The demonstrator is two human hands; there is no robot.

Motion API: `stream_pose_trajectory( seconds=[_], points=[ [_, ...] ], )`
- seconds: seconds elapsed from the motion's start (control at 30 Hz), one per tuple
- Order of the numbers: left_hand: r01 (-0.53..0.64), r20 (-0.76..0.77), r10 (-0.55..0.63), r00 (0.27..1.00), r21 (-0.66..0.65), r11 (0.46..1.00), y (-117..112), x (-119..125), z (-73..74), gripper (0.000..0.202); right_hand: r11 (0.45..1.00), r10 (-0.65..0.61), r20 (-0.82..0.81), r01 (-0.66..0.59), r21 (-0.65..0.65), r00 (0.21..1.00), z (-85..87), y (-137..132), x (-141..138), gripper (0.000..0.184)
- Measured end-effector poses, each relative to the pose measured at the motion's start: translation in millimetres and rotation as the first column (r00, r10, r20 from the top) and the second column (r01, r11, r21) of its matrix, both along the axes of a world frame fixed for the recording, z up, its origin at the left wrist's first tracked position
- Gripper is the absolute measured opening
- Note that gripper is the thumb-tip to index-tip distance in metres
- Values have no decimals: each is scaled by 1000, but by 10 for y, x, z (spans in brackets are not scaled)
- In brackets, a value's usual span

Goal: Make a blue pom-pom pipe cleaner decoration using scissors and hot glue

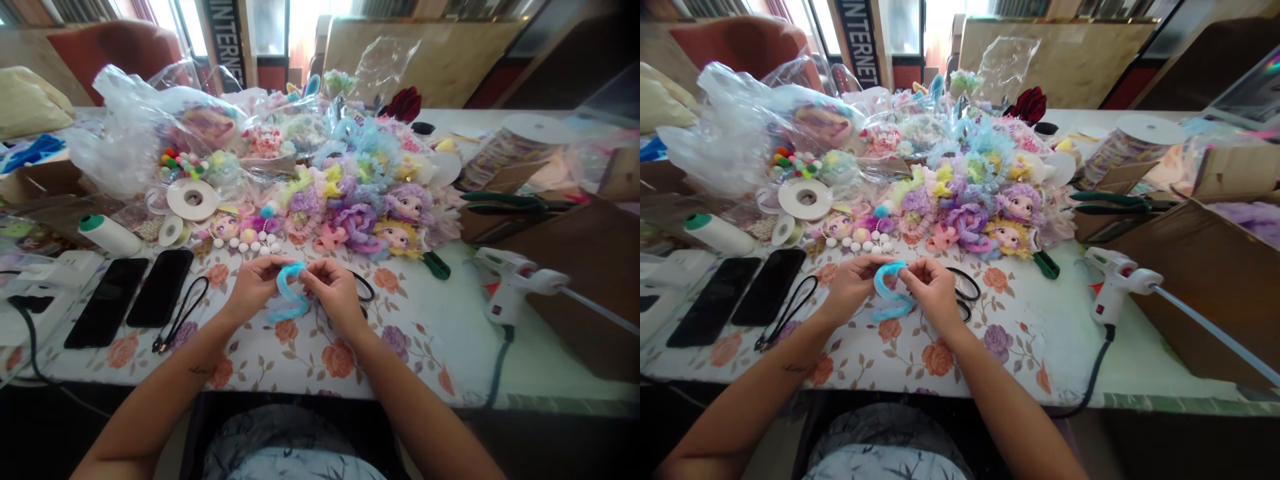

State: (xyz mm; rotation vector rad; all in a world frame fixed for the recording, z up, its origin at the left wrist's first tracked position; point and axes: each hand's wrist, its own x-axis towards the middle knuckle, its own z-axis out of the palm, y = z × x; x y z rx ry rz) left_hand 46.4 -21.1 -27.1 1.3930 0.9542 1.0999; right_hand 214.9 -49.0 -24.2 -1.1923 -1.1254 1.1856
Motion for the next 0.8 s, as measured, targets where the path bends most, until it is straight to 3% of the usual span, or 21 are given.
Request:
stream_pose_trajectory(
  seconds=[0.07,0.17,0.23,0.3,0.43,0.53,0.63,0.7,0.8],
  points=[
    [-86,-97,103,990,165,983,8,-5,-7,25,1000,23,10,-23,16,1000,5,0,-11,29],
    [-166,-220,290,932,451,877,28,-7,-48,27,994,97,-13,-96,44,995,12,-5,-37,33],
    [-170,-262,357,897,541,824,35,-2,-72,31,984,175,-34,-174,29,984,9,-16,-61,31],
    [-172,-279,372,885,547,819,35,6,-81,33,968,250,-44,-251,-16,967,7,-32,-79,34],
    [-187,-239,288,927,370,910,36,20,-47,28,955,280,-15,-280,-95,960,44,-49,-53,25],
    [-181,-119,198,973,136,974,47,16,-1,21,982,164,-13,-165,-89,986,92,-25,31,21],
    [-125,-6,125,992,-55,991,60,2,22,29,996,21,33,-18,-82,999,100,22,132,23],
    [-86,36,92,995,-130,988,68,-9,15,33,995,-60,193,73,-61,979,79,52,185,21],
    [-71,76,85,993,-166,984,72,-19,-6,34,992,-120,504,127,20,855,47,77,220,20]
  ],
)
